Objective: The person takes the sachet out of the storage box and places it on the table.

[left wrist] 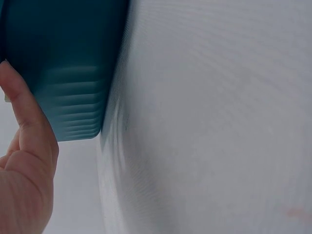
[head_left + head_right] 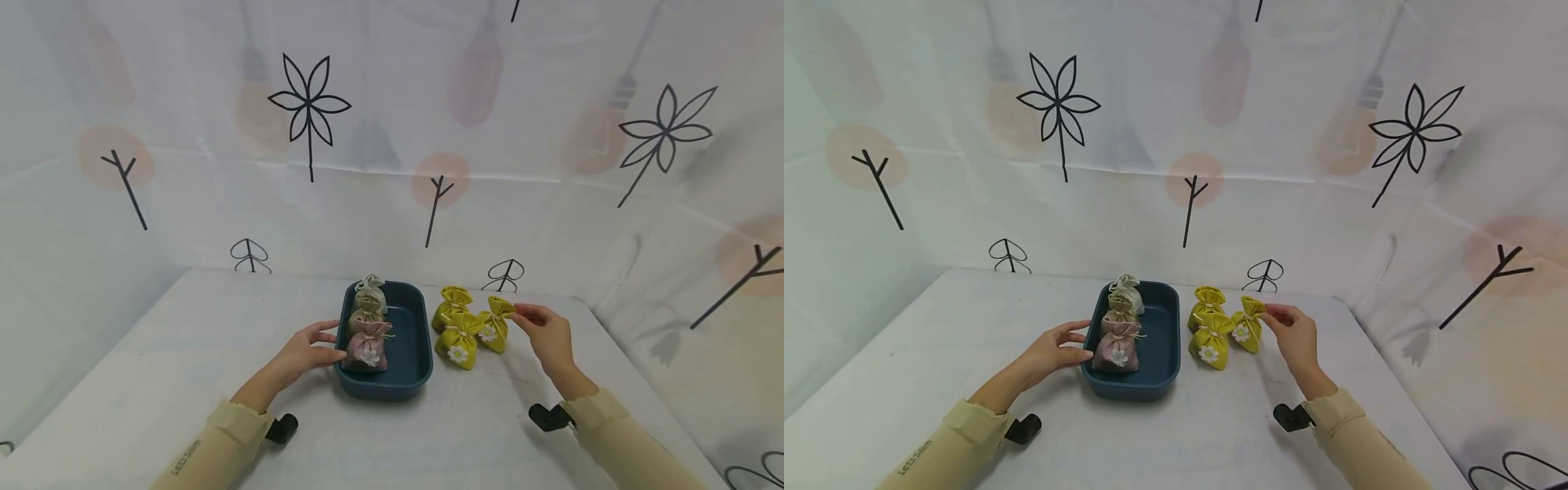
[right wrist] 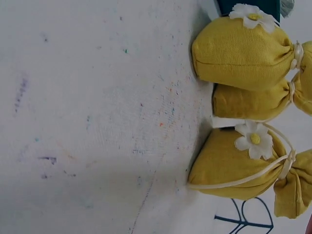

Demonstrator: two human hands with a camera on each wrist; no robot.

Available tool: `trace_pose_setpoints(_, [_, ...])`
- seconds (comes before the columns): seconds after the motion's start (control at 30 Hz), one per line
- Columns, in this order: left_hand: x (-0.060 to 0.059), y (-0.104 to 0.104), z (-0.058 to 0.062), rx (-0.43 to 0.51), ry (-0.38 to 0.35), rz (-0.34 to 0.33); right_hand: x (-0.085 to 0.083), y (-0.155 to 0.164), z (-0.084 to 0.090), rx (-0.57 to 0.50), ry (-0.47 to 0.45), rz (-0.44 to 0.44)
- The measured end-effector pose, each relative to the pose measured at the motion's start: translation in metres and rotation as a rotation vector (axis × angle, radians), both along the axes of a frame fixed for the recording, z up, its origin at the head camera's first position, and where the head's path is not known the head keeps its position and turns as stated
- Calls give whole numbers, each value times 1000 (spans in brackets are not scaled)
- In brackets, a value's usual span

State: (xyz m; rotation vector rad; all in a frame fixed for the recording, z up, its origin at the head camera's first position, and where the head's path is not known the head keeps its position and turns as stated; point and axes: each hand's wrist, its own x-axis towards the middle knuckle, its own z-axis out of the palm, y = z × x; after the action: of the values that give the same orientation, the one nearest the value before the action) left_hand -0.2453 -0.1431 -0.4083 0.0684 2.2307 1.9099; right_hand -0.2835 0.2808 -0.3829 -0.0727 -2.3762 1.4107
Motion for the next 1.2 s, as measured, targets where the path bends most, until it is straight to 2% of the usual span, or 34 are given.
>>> trace_pose_setpoints(0.07, [0, 0, 0, 2, -3, 0, 5, -3, 2, 38, -28, -16])
trace_pose_setpoints(0.23, [0, 0, 0, 3, -3, 0, 14, -9, 4, 25, -53, -27])
trace_pose_setpoints(0.47, [1, -1, 1, 2, -3, -1, -51, 37, -89, 52, 97, -51])
trace_pose_setpoints(0.77, [0, -1, 0, 3, -5, -8, -36, 18, -81, -40, 155, 39])
trace_pose_setpoints(0.8, [0, -1, 0, 3, -6, -9, -28, 13, -73, -75, 159, 87])
trace_pose_setpoints(0.93, [0, -1, 0, 6, -8, -13, -14, -1, -57, -106, 140, 151])
trace_pose_setpoints(1.0, [0, -1, 0, 10, -10, -14, -2, -12, -43, -105, 123, 162])
trace_pose_setpoints(1.03, [-1, -1, 0, 10, -10, -14, -1, -16, -40, -75, 114, 140])
trace_pose_setpoints(1.2, [-1, 0, -1, 14, -10, -13, 31, -46, -1, -56, 80, 159])
